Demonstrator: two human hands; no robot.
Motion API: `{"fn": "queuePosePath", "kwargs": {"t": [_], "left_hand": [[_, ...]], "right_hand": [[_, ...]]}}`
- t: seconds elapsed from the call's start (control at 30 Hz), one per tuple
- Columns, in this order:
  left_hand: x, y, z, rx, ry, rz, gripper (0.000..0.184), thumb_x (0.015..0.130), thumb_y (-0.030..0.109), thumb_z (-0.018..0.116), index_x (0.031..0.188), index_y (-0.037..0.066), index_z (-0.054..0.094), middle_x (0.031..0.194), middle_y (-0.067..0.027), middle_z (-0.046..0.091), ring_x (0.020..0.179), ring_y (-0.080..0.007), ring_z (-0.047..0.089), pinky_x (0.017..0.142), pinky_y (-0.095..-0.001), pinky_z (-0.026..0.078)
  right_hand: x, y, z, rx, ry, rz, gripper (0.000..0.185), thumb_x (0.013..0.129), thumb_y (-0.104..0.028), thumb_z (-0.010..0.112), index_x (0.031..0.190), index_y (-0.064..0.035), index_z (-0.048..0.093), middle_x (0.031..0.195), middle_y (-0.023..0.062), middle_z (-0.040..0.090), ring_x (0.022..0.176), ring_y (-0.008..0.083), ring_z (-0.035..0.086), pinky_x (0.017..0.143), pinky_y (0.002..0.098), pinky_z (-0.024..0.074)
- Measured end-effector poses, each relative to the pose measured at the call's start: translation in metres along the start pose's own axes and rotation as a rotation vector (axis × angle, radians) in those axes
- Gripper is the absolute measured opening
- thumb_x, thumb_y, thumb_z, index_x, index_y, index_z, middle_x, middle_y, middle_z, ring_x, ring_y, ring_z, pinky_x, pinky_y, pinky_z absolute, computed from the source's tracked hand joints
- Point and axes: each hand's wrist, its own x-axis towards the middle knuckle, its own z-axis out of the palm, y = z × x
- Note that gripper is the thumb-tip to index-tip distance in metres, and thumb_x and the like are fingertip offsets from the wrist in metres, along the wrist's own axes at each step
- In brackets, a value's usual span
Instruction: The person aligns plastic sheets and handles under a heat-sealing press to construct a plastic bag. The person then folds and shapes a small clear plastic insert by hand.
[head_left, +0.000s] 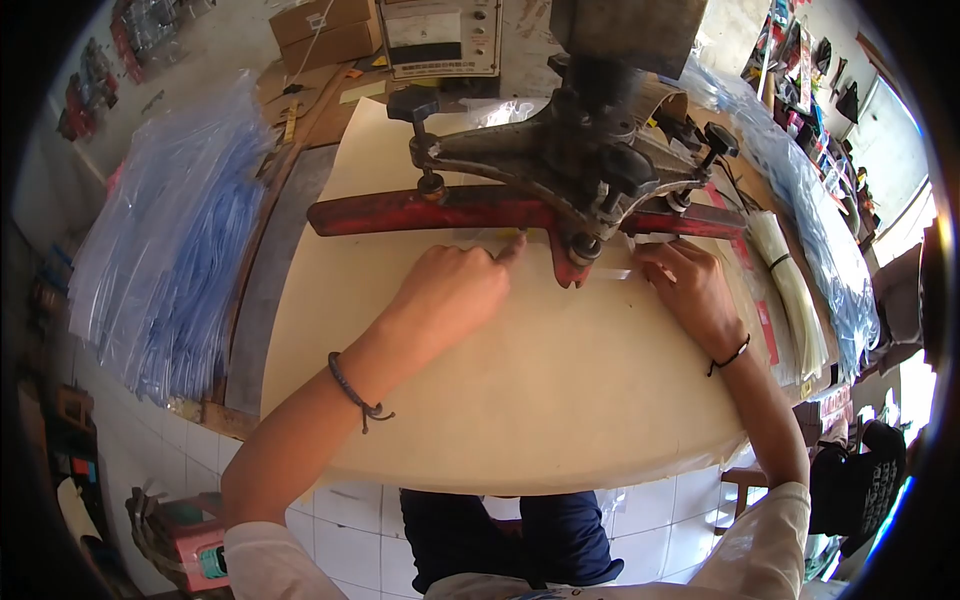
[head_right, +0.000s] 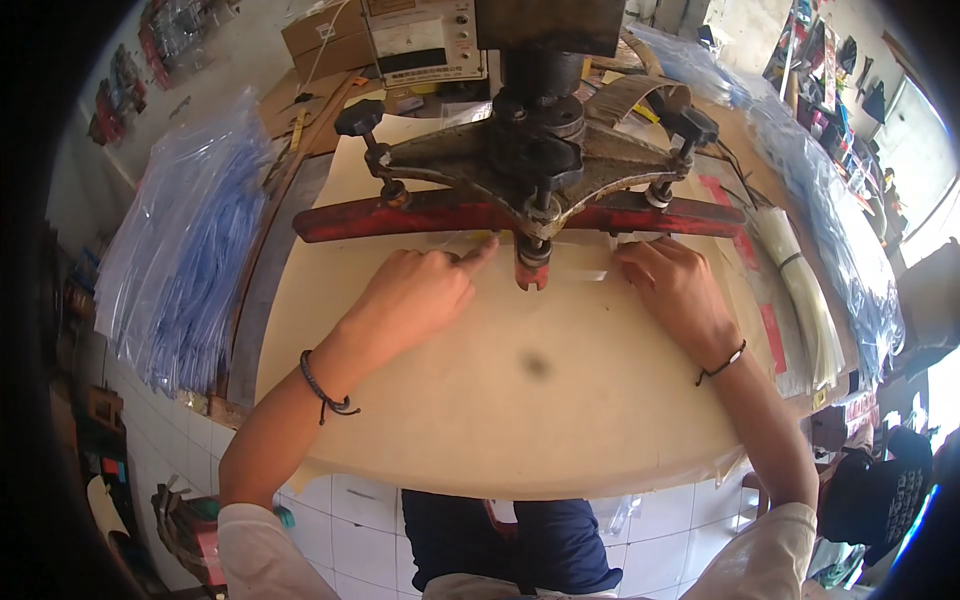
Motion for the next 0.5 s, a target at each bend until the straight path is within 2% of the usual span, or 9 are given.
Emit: {"fn": "queuePosePath", "kwargs": {"t": [0.5], "left_hand": [[-0.0005, 0.0019, 0.0007, -0.048, 0.002, -0.019, 0.053, 0.087, 0.014, 0.061, 0.14, 0.004, 0.056, 0.063, -0.0129, 0.064, 0.056, -0.0296, 0.066, 0.058, -0.0404, 0.056]], "right_hand": [[0.0005, -0.0014, -0.0017, 0.006, -0.009, -0.011, 0.015, 0.085, -0.002, 0.068, 0.099, -0.0044, 0.067, 0.091, 0.0147, 0.068, 0.081, 0.0354, 0.067, 0.072, 0.0432, 0.0554]]}}
